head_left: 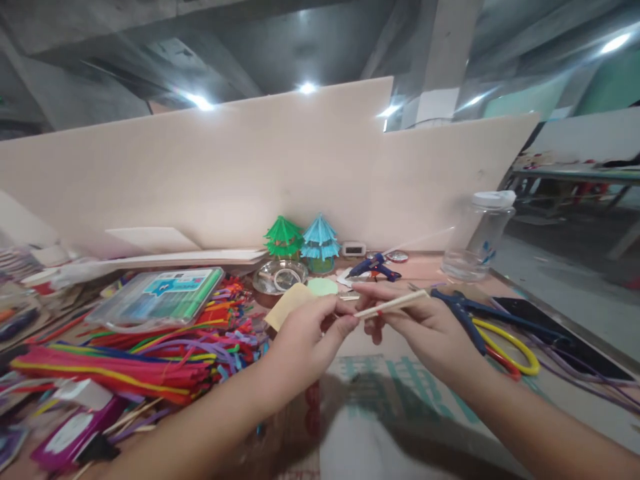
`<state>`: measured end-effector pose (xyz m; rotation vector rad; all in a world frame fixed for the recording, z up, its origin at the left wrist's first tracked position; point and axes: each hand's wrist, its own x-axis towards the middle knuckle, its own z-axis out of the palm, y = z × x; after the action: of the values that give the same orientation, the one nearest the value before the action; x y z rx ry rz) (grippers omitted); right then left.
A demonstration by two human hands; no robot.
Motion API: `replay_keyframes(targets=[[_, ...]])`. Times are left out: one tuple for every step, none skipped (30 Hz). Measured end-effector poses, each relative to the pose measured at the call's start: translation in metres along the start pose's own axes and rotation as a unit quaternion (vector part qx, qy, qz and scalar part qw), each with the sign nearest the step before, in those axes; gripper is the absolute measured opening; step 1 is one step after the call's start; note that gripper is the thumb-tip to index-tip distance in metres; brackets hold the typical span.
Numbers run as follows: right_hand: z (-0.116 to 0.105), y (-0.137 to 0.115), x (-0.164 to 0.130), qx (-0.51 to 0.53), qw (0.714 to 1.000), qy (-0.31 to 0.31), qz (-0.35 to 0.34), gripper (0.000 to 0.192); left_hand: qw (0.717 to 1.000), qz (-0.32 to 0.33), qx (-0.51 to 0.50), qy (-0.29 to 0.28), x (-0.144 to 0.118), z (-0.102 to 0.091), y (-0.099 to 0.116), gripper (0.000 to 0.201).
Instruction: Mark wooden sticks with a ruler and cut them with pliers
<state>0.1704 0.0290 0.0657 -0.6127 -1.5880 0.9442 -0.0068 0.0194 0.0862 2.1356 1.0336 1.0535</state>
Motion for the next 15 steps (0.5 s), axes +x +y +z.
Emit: replay_keyframes(targets=[[0.002, -0.002, 0.0, 0.004, 1.0, -0.002, -0.003, 0.038, 1.0, -0.004, 0.001, 0.007, -0.002, -0.002, 0.0, 0.022], [0.004, -0.004, 0.0, 0.002, 1.0, 0.0, -0.005, 0.036, 1.0, -0.008, 0.004, 0.015, -0.004, -0.003, 0.001, 0.022], [0.006, -0.006, 0.0, -0.005, 1.0, 0.007, -0.006, 0.034, 1.0, -0.012, 0.01, 0.023, -0.007, -0.005, 0.001, 0.021], [0.007, -0.007, 0.0, -0.015, 1.0, 0.017, -0.01, 0.033, 0.999, -0.016, 0.018, 0.03, -0.009, -0.007, 0.001, 0.021], [0.009, -0.008, 0.0, -0.028, 0.999, 0.03, -0.016, 0.032, 0.999, -0.02, 0.028, 0.035, -0.011, -0.008, 0.001, 0.021], [0.01, -0.009, 0.0, -0.043, 0.998, 0.044, -0.024, 0.031, 0.998, -0.022, 0.039, 0.04, -0.013, -0.009, 0.001, 0.021], [0.012, -0.01, -0.001, -0.057, 0.996, 0.06, -0.033, 0.03, 0.998, -0.022, 0.05, 0.042, -0.015, -0.009, 0.001, 0.021], [0.013, -0.01, -0.003, -0.066, 0.994, 0.076, -0.041, 0.029, 0.997, -0.023, 0.06, 0.043, -0.017, -0.008, 0.0, 0.021], [0.015, -0.011, -0.005, -0.072, 0.992, 0.091, -0.047, 0.028, 0.997, -0.022, 0.069, 0.042, -0.018, -0.007, 0.0, 0.021], [0.015, -0.011, -0.008, -0.07, 0.991, 0.105, -0.049, 0.028, 0.996, -0.02, 0.079, 0.039, -0.019, -0.005, 0.0, 0.021], [0.015, -0.012, -0.01, -0.062, 0.99, 0.117, -0.048, 0.028, 0.995, -0.019, 0.089, 0.037, -0.019, -0.003, 0.001, 0.022], [0.014, -0.013, -0.013, -0.047, 0.99, 0.129, -0.045, 0.028, 0.994, -0.018, 0.1, 0.034, -0.02, -0.002, 0.001, 0.022], [0.01, -0.015, -0.014, -0.027, 0.989, 0.142, -0.041, 0.028, 0.993, -0.018, 0.112, 0.033, -0.021, -0.001, 0.001, 0.022], [0.005, -0.016, -0.016, -0.005, 0.987, 0.158, -0.036, 0.028, 0.991, -0.018, 0.126, 0.035, -0.022, -0.001, 0.002, 0.022], [-0.003, -0.018, -0.016, 0.019, 0.983, 0.179, -0.032, 0.027, 0.989, -0.017, 0.14, 0.039, -0.024, -0.004, 0.002, 0.022]])
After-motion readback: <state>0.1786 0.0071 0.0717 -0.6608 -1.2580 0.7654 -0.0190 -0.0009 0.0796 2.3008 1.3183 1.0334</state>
